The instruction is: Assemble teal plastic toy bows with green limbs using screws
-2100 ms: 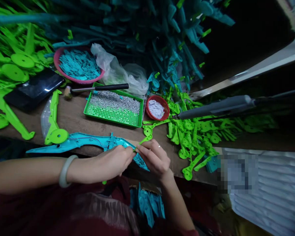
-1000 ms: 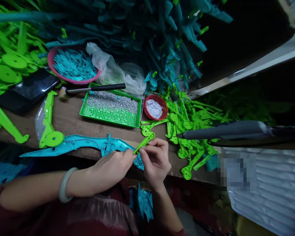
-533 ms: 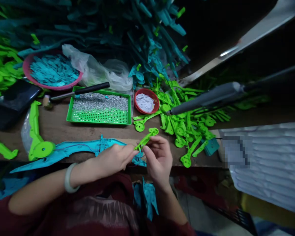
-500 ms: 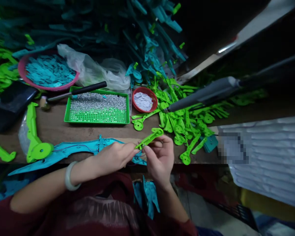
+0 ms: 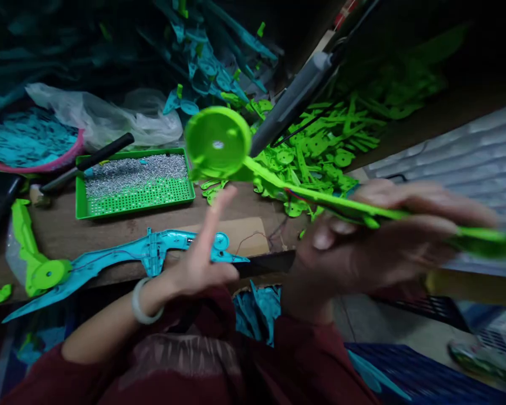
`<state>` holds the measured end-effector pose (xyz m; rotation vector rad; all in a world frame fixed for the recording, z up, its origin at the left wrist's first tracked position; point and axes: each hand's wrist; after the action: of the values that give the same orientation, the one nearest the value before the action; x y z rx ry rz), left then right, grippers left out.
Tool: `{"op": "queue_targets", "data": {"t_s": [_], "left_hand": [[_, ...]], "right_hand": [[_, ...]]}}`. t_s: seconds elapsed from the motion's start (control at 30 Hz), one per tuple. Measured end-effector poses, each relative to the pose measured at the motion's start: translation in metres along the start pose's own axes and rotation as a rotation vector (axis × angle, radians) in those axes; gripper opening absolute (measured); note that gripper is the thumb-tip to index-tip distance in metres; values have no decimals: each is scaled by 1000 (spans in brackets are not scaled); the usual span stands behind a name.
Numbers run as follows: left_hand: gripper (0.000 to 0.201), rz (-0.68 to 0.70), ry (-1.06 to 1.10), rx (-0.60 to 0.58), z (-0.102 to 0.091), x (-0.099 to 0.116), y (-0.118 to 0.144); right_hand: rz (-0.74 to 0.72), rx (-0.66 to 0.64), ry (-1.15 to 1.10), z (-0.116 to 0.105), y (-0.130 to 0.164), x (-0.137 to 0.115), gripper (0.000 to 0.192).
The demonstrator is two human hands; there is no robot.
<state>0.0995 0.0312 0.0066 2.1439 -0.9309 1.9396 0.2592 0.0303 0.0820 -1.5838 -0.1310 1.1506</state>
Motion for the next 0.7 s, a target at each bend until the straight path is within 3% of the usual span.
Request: {"op": "queue_targets", "data": {"t_s": [0.07,0.1,0.2,0.27,0.37,0.43,0.53,0.7], "left_hand": [[77,-190,167,-276,10,9,1],[65,-303,216,-318,10,14,2],[38,-499,126,-129,-3,20,17],[29,-431,-80,-32,-12,12,34],[27,-157,-468,-39,-9,-11,56],[26,30,-666,-81,2,-24,63],[23,226,-742,-173,16,-31,61],[16,250,-750,-134,12,-34,54]], "right_hand": [[148,-63,-13,1,-9,10,27],[257,-91,-28,-2,-12,19,30],[658,-156,-100,-27,-5,60,30],[969,-258,-124,-44,15,88,36],[1282,-366,-132,-56,54,119,47],[1330,-351,-130,-55,73,130,50],[1333,-338,-120,-52,80,135,52],[1386,-419,-111,-57,68,140,52]]}}
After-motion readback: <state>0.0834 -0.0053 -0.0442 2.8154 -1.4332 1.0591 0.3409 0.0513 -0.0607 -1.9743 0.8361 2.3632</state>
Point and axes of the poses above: each hand's wrist, its own y-axis away from the middle knuckle, its own z-axis out of the palm, x = y × z, and after that the axes turned 3 degrees about x, right-handed
